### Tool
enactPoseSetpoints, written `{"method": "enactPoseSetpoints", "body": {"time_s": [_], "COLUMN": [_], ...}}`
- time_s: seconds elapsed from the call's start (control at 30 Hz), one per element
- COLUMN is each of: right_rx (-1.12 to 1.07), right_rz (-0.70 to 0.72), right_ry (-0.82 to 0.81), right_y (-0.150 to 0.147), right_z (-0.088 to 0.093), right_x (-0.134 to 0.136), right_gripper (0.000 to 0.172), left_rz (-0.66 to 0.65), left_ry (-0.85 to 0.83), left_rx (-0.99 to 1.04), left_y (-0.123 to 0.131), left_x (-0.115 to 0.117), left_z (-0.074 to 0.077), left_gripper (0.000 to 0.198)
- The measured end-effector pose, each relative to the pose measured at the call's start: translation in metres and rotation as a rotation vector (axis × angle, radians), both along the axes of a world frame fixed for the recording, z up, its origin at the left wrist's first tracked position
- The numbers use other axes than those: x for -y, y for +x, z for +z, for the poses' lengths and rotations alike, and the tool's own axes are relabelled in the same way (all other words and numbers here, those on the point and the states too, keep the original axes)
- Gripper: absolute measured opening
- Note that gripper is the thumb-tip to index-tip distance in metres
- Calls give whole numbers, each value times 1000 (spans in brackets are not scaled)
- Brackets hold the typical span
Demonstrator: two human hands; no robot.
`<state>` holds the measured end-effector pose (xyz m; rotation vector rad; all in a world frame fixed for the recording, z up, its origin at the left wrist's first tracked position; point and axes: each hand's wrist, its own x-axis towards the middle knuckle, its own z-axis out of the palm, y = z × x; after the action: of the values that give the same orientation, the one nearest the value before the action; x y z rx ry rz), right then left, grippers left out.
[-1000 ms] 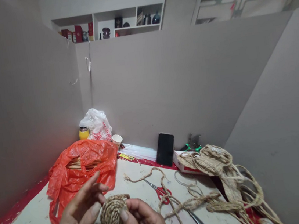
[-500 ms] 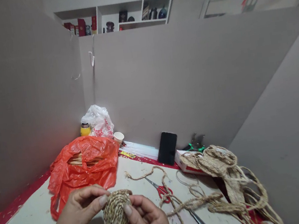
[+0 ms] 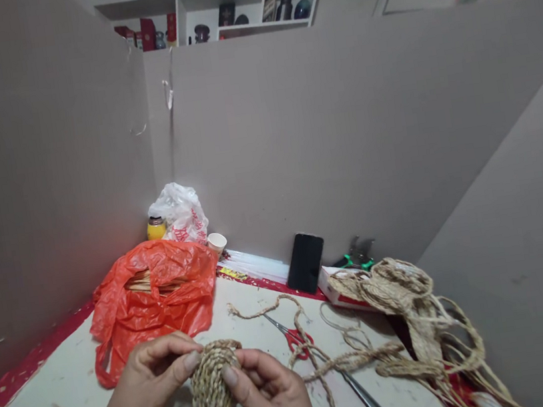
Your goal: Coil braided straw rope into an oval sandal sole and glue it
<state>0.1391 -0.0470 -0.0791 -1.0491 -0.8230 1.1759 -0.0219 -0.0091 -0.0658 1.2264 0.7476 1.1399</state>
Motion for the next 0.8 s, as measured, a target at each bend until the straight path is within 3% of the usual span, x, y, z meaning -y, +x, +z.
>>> {"method": "enactPoseSetpoints", "body": {"time_s": [0.2, 0.43, 0.67, 0.8], "right_rx": [-31, -80, -17, 80], "right_rz": [56, 46, -6, -20], "right_ry": [4, -9, 0, 46], "right_y": [7, 10, 1, -7], "right_z": [-3, -8, 4, 7], "right_x": [-3, -7, -3, 0], "right_gripper": [26, 24, 30, 31], "left_rz": [-4, -49, -36, -201], "left_ry": [-117, -54, -21, -23], "left_rx": [41, 7, 28, 86], "left_y": [-1, 0, -2, -1], "left_x": [-4, -7, -7, -5], "left_z": [-3, -4, -4, -8], "left_gripper": [20, 17, 19, 37]}}
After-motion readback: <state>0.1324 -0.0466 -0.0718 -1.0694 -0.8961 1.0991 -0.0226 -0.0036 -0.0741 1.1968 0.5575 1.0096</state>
